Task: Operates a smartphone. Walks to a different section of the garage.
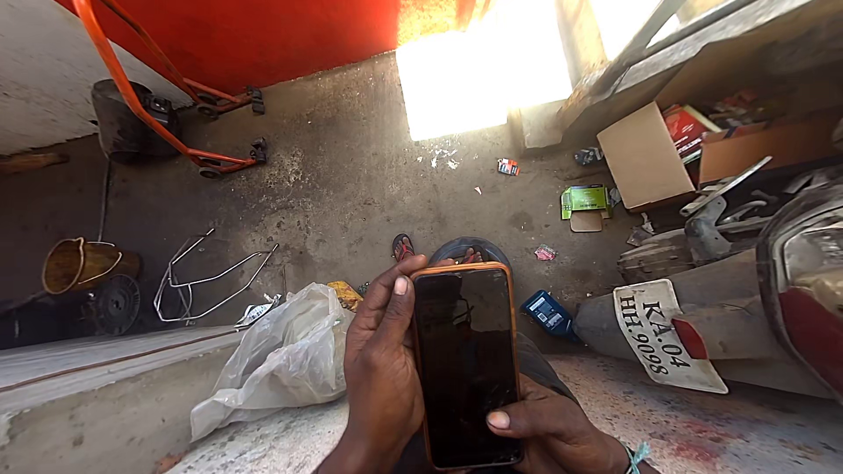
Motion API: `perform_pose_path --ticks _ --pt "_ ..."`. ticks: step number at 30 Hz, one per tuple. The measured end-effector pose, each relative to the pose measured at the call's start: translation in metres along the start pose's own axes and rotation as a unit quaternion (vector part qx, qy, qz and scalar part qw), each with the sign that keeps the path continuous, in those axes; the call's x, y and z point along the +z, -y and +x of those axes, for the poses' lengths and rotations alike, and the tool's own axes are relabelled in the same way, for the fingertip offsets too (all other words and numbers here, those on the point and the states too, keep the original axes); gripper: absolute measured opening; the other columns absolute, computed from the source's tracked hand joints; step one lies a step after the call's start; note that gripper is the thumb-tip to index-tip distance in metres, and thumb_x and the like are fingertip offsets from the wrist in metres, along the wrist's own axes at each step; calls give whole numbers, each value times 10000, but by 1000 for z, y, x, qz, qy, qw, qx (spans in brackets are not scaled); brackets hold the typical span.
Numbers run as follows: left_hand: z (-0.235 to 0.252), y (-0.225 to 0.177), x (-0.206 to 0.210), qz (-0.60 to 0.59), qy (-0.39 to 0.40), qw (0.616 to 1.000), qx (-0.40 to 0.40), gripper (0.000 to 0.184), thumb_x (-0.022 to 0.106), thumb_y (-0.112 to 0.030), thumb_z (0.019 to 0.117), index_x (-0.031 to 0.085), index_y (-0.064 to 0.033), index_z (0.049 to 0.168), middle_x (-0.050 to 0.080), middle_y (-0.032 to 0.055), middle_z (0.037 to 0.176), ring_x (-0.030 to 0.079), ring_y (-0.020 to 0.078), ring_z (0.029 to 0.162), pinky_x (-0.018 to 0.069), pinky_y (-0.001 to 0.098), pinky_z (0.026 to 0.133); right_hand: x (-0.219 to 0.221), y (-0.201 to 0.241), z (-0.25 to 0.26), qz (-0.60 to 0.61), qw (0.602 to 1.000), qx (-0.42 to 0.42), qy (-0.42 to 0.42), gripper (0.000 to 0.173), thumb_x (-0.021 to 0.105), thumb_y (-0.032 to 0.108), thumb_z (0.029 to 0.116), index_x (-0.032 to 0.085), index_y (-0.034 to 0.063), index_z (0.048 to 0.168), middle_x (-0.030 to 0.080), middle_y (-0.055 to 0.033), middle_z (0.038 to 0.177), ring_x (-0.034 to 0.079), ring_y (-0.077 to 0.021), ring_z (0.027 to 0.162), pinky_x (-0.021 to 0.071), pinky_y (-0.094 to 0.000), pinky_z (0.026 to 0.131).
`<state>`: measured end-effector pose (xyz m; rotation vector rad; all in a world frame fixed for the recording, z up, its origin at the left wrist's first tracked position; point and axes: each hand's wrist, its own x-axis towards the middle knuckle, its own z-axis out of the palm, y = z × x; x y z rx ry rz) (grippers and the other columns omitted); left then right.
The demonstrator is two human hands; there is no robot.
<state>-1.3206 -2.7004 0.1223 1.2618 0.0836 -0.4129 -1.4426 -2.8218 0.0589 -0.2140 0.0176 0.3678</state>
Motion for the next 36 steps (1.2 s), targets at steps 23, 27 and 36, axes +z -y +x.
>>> perform_pose_path --ticks 23,27,36 --pt "-1 -3 2 -11 0 1000 -3 381 324 -170 1106 653 -48 1256 713 114 1197 690 165 1114 579 302 929 2 2 3 -28 999 -16 10 322 595 60 991 678 150 1288 715 -20 1239 670 -134 1169 552 -388 1018" --pt "0 -2 1 -13 0 1000 -2 386 321 -177 1106 650 -51 1261 712 112 1200 687 168 1122 576 309 937 3 3 3 -32 999 -20 11 320 588 60 994 681 154 1286 714 -14 1240 667 -127 1169 548 -378 1022" --pt "-1 -3 2 -20 -3 1000 -5 381 324 -174 1106 654 -65 1261 713 96 1188 694 150 1094 582 292 917 3 3 3 -33 999 -17 12 319 591 57 991 682 153 1282 716 -17 1234 674 -133 1162 558 -384 1010"
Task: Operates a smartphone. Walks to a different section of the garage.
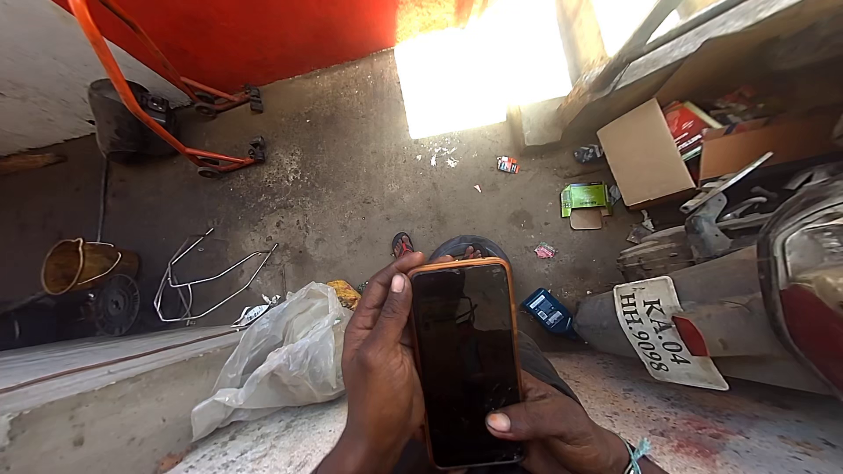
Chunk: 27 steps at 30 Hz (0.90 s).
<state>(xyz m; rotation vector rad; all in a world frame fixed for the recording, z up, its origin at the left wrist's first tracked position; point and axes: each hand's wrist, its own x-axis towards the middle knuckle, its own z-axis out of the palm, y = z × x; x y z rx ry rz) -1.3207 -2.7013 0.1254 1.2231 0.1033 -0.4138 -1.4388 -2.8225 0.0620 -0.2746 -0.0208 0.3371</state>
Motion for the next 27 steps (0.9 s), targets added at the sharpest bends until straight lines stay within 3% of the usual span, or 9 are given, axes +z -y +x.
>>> perform_pose_path --ticks 15,18,27 --pt "0 1 -2 4 -7 1000 -11 386 313 -171 1105 646 -59 1266 711 106 1199 690 160 1109 577 302 927 0 -3 -1 6 1000 4 -13 312 605 48 975 689 150 1258 725 -18 1205 684 -132 1134 564 -386 995" --pt "0 0 -1 5 -7 1000 -9 372 331 -174 1105 655 -64 1253 718 82 1141 699 131 1060 588 278 898 0 -3 -1 9 1000 5 -14 326 600 37 971 680 143 1269 722 -29 1214 683 -143 1141 567 -394 993" --pt "0 1 -2 10 -6 1000 -8 380 320 -165 1105 644 -46 1263 711 104 1182 686 157 1112 576 297 930 0 -4 -1 20 1000 8 -18 276 595 145 1010 688 156 1270 718 -35 1227 677 -160 1160 567 -423 992"
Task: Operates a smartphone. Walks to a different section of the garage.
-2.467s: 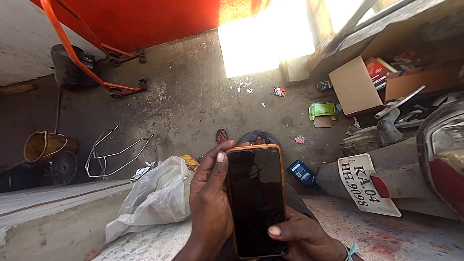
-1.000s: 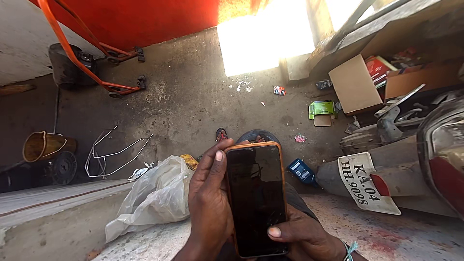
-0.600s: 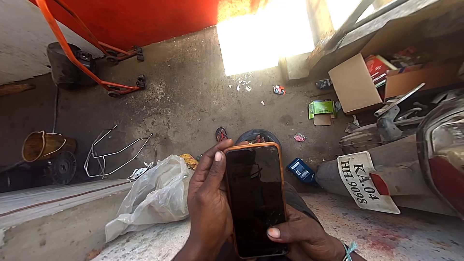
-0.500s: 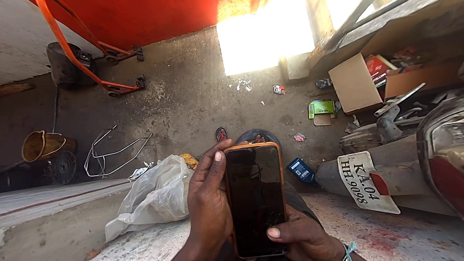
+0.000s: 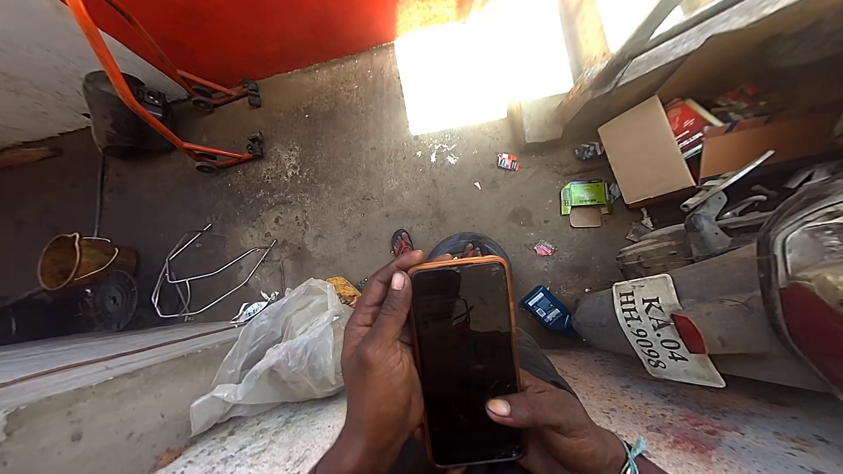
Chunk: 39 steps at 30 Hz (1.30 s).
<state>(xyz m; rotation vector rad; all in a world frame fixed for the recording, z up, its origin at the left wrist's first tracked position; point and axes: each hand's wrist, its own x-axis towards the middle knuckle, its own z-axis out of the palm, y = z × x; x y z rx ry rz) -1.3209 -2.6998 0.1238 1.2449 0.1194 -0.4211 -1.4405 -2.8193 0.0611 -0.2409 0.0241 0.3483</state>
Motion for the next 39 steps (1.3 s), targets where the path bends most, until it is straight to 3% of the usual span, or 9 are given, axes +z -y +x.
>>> perform_pose_path --ticks 9,14,39 --pt "-1 -1 1 -4 -1 1000 0 385 319 -178 1106 651 -55 1258 718 98 1153 697 149 1076 587 291 902 2 0 0 4 1000 -5 -1 274 581 114 1006 699 148 1251 725 -28 1211 682 -139 1144 565 -378 992" --pt "-1 -1 1 -10 -2 1000 -5 380 317 -173 1107 645 -58 1261 714 97 1169 701 144 1068 591 287 893 2 1 -1 2 1000 7 -17 274 597 110 982 704 146 1233 729 -36 1192 690 -157 1128 575 -419 973" --pt "0 -2 1 -18 2 1000 1 376 324 -177 1106 649 -65 1260 713 89 1188 697 146 1088 586 289 911 0 4 0 -19 1000 7 -12 308 593 59 956 698 152 1230 729 -27 1187 694 -151 1115 582 -403 960"
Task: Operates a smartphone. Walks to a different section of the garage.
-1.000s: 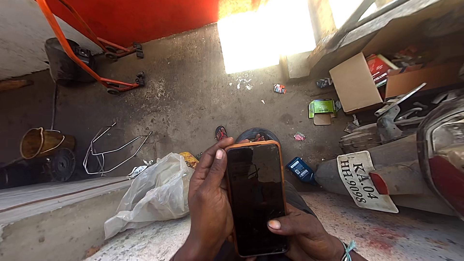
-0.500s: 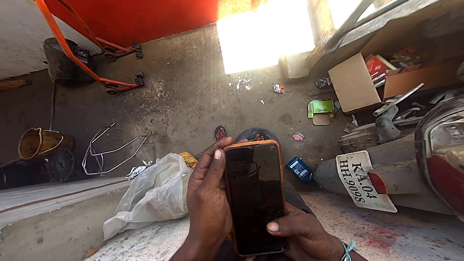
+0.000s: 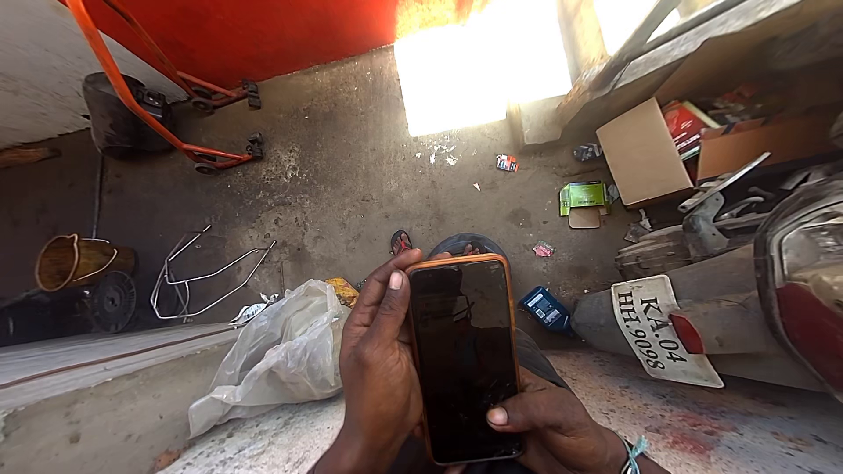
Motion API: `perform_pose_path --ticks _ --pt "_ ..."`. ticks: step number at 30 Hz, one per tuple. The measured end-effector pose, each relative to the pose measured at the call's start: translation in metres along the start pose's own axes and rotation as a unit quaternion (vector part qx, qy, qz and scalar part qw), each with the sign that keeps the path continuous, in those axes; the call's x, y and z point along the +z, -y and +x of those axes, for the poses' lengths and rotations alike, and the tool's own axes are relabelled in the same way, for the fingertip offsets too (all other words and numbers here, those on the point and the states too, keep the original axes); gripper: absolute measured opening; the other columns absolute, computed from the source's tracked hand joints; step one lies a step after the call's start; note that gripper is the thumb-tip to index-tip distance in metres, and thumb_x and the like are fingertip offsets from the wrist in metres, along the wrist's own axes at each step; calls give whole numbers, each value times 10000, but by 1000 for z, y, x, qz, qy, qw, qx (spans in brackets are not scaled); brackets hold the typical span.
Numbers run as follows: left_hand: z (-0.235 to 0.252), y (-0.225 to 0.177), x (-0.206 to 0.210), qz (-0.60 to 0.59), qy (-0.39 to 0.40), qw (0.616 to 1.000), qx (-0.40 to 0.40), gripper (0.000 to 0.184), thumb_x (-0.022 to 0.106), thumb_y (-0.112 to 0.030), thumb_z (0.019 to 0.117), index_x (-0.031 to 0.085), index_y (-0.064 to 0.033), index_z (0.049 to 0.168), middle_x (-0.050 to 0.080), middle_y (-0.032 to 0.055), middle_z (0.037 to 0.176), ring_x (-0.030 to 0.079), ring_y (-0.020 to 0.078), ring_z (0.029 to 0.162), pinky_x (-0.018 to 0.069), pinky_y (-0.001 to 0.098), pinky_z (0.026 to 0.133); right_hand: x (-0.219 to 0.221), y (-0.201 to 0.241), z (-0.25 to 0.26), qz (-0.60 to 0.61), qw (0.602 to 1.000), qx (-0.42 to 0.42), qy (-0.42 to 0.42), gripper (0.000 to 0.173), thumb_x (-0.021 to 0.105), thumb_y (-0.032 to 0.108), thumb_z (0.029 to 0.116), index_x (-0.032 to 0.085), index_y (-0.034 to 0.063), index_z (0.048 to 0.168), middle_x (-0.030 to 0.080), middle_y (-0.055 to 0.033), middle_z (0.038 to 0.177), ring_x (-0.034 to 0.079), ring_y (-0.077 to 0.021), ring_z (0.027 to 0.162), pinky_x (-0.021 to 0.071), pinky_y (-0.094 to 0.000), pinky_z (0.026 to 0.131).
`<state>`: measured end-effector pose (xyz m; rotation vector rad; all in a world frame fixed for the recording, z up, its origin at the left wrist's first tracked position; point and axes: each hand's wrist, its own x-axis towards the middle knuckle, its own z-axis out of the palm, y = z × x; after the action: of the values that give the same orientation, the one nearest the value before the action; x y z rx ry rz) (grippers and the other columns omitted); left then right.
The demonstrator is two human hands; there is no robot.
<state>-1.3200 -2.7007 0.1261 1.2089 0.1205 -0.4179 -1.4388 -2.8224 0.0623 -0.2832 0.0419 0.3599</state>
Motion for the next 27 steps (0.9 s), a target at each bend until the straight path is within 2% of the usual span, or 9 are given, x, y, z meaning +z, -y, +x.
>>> perform_pose_path --ticks 27 --pt "-1 2 -1 8 -3 1000 -3 382 313 -171 1106 641 -60 1266 718 95 1171 694 152 1102 582 300 929 -2 -2 -2 8 1000 -3 4 329 588 43 944 699 155 1234 727 -24 1193 688 -148 1127 577 -412 968"
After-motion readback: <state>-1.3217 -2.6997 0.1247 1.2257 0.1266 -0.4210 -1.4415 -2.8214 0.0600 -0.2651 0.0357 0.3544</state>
